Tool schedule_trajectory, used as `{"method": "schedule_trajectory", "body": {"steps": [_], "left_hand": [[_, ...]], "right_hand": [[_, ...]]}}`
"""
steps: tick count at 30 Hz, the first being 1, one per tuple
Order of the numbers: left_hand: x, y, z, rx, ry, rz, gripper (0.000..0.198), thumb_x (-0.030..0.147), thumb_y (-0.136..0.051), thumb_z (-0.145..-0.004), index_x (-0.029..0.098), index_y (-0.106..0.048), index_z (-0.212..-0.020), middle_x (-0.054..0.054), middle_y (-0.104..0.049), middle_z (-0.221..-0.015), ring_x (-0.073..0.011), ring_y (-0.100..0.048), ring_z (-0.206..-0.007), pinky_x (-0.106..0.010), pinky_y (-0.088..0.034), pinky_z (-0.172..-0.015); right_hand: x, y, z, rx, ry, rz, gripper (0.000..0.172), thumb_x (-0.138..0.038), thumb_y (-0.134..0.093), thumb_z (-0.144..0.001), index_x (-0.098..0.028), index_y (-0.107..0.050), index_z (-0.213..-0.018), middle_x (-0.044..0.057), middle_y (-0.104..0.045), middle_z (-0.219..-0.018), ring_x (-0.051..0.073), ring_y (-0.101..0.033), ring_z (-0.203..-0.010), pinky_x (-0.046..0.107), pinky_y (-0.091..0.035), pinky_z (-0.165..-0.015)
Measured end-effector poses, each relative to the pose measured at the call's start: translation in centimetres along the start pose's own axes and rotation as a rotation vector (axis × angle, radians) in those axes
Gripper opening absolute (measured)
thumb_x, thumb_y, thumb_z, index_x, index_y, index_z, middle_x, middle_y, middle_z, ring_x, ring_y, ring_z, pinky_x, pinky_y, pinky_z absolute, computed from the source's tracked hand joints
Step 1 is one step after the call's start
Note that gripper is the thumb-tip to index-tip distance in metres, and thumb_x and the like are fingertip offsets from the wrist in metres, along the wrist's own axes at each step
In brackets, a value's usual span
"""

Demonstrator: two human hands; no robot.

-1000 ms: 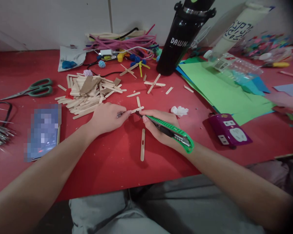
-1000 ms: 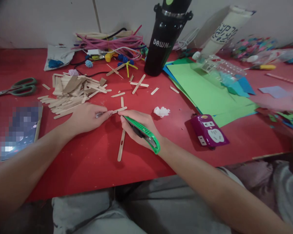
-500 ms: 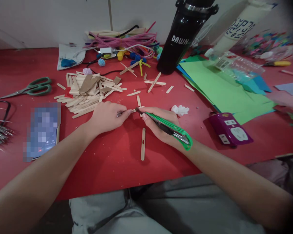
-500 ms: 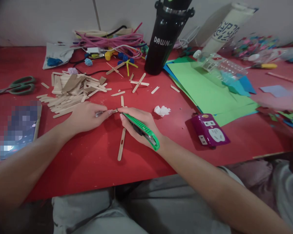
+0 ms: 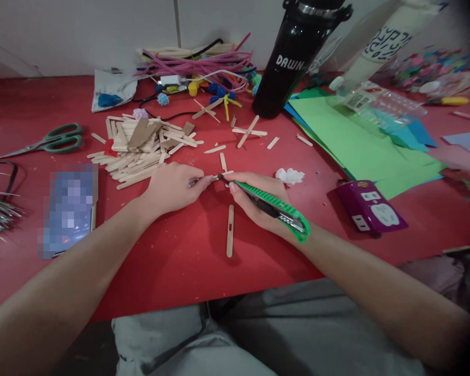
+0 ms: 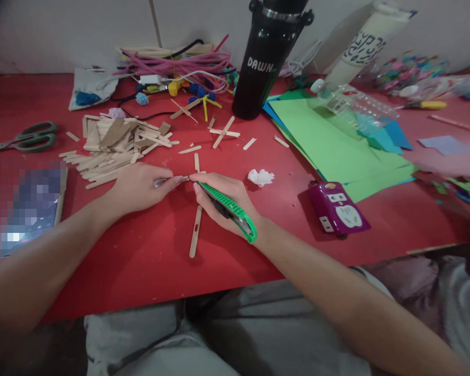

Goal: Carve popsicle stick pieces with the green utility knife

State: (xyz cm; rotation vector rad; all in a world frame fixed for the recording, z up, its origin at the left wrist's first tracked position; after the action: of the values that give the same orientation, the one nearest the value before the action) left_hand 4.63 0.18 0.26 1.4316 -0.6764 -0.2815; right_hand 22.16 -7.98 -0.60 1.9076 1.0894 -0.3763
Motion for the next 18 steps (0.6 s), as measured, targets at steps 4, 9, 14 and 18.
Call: {"method": "schedule_trajectory", "body": {"steps": [4,9,14,18], "left_hand": [[0.05,0.11,-0.03,0.015,0.007,0.003,0.047,0.052,-0.037,-0.09,0.019,-0.052,-0.059,-0.001,-0.054,-0.057,-0.0135,-0.041,-0.055,-0.029,-0.021,-0.054],[0.05,0.24,-0.01,-0.009,-0.013,0.046,0.047,0.053,-0.037,-0.089,0.02,-0.052,-0.06,-0.001,-0.054,-0.057,-0.0132,-0.042,-0.055,-0.029,-0.022,-0.055],[-0.1,0.17,-0.01,-0.016,0.001,0.052,0.048,0.056,-0.036,-0.089,0.02,-0.053,-0.062,-0.001,-0.056,-0.059,-0.014,-0.044,-0.058,-0.029,-0.023,-0.056],[-0.05,0.17,-0.02,-0.021,0.005,0.044,0.049,0.057,-0.036,-0.089,0.02,-0.051,-0.06,-0.001,-0.054,-0.057,-0.0137,-0.042,-0.057,-0.03,-0.022,-0.055]], "right_hand": [[-0.17,0.02,0.11,-0.028,-0.008,0.012,0.018,-0.017,-0.058,-0.09,-0.019,-0.067,-0.105,0.003,-0.073,-0.089,0.012,-0.069,-0.073,0.022,-0.056,-0.073],[-0.4,0.25,0.06,-0.017,-0.008,0.002,0.02,-0.018,-0.057,-0.091,-0.019,-0.066,-0.109,0.005,-0.073,-0.1,0.015,-0.07,-0.087,0.025,-0.056,-0.082],[-0.2,0.09,-0.06,-0.053,-0.015,-0.026,0.024,-0.02,-0.055,-0.092,-0.02,-0.064,-0.115,0.006,-0.072,-0.106,0.017,-0.07,-0.094,0.029,-0.056,-0.086],[0.01,0.03,-0.04,-0.038,-0.027,-0.021,0.024,-0.022,-0.056,-0.092,-0.02,-0.065,-0.114,0.006,-0.072,-0.107,0.018,-0.07,-0.095,0.029,-0.056,-0.085]]}}
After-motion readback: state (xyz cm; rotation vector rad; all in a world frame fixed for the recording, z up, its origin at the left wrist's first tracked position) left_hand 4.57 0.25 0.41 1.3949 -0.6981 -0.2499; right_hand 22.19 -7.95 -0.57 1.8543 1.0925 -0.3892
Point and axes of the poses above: each hand's wrist, its own z-axis away from the middle knuckle, its own y-axis out of the back of the hand, x = y × z, the point moved 3 cm from there along -z, towards the middle knuckle
